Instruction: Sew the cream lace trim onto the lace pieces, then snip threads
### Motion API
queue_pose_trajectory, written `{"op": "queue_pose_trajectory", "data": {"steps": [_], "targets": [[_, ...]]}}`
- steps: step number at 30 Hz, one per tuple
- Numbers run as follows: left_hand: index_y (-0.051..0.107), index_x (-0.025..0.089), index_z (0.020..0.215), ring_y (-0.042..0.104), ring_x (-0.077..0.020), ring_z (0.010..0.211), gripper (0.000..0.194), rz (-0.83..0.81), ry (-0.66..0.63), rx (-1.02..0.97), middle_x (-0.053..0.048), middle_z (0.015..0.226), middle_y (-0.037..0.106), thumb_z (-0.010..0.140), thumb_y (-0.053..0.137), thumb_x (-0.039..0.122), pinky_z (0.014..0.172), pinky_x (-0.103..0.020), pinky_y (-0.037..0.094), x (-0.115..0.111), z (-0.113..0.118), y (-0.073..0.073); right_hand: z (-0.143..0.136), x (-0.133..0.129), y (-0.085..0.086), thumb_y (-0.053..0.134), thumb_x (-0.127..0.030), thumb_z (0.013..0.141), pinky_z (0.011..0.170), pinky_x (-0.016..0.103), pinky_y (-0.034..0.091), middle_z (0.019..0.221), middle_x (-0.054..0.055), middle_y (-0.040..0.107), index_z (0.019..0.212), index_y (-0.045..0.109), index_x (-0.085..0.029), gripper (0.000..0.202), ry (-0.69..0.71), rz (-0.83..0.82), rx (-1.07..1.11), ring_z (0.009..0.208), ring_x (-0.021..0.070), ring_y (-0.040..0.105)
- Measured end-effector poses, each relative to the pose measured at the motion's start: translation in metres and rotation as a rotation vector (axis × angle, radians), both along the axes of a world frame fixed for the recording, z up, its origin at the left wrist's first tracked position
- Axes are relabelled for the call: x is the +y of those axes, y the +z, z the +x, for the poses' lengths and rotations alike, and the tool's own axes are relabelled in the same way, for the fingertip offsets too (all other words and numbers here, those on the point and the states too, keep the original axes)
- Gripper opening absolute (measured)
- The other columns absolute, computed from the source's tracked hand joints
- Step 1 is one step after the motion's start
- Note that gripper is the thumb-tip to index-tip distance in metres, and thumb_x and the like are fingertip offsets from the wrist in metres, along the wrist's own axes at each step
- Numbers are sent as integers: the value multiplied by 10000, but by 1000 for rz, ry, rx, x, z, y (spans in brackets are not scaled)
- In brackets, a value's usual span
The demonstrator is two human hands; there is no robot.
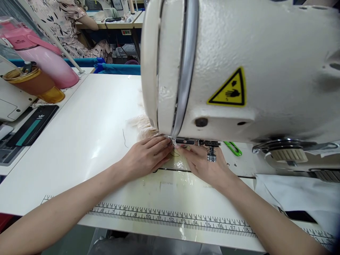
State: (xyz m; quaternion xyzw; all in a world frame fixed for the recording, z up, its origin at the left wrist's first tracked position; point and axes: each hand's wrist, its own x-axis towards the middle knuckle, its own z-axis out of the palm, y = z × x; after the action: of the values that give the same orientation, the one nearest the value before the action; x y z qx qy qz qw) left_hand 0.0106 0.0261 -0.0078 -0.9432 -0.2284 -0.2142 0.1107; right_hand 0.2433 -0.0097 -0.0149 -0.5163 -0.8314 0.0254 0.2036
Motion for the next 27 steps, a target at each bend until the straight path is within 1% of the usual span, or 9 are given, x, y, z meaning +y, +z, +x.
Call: {"op": "queue_pose_trajectory", "data": {"steps": [4,8,12,16,18,20,24,27], "targets": [[627,111,1164,649,-212,1080,274,-16,1,1,-99,1153,685,966,510,259,943,-365,560,-1,1,0,1,3,-4,507,-205,927,603,279,572,1152,-16,693,1324,531,-423,454,40,4,22,948,207,666],[618,108,1176,653,-218,1081,280,-29,6,13,-105,1159,681,969,505,258,949,-371,559,-1,1,0,-1,6,-2,497,-225,934,663,334,594,1064,23,717,1289,576,-376,393,81,27,92,913,231,673],[622,110,1177,649,-222,1094,279,-28,6,14,-109,1163,680,968,512,257,958,-368,554,-2,1,0,0,4,2,445,-194,949,552,280,569,1009,35,725,1215,631,-350,360,43,2,95,870,213,675],[621,110,1193,634,-235,1125,289,-32,10,24,-111,1180,675,968,513,255,953,-374,556,-2,1,0,-1,3,-5,495,-264,938,510,275,550,991,57,719,1290,574,-347,370,14,45,112,912,234,669],[619,119,1202,636,-231,1123,293,-33,15,36,-102,1180,678,973,503,260,953,-375,556,-3,1,-1,0,3,-10,516,-292,929,521,284,552,1002,59,714,1308,554,-358,386,15,48,100,942,245,663],[622,121,1201,643,-229,1112,297,-33,18,45,-98,1174,682,976,497,268,951,-377,556,-3,1,-1,3,2,-13,530,-311,922,546,292,560,1031,60,707,1321,541,-367,403,45,43,79,984,251,655],[623,132,1204,637,-223,1125,302,-41,23,53,-93,1177,682,982,482,279,960,-380,550,-3,0,-3,10,0,-13,557,-348,903,589,316,573,1101,60,692,1343,518,-370,442,93,66,60,1065,270,628],[623,137,1207,633,-221,1132,304,-42,27,46,-90,1176,682,982,482,285,963,-384,547,-2,-1,-4,10,1,-13,546,-357,907,594,324,575,1101,57,692,1327,532,-369,420,93,61,67,1069,273,627]]}}
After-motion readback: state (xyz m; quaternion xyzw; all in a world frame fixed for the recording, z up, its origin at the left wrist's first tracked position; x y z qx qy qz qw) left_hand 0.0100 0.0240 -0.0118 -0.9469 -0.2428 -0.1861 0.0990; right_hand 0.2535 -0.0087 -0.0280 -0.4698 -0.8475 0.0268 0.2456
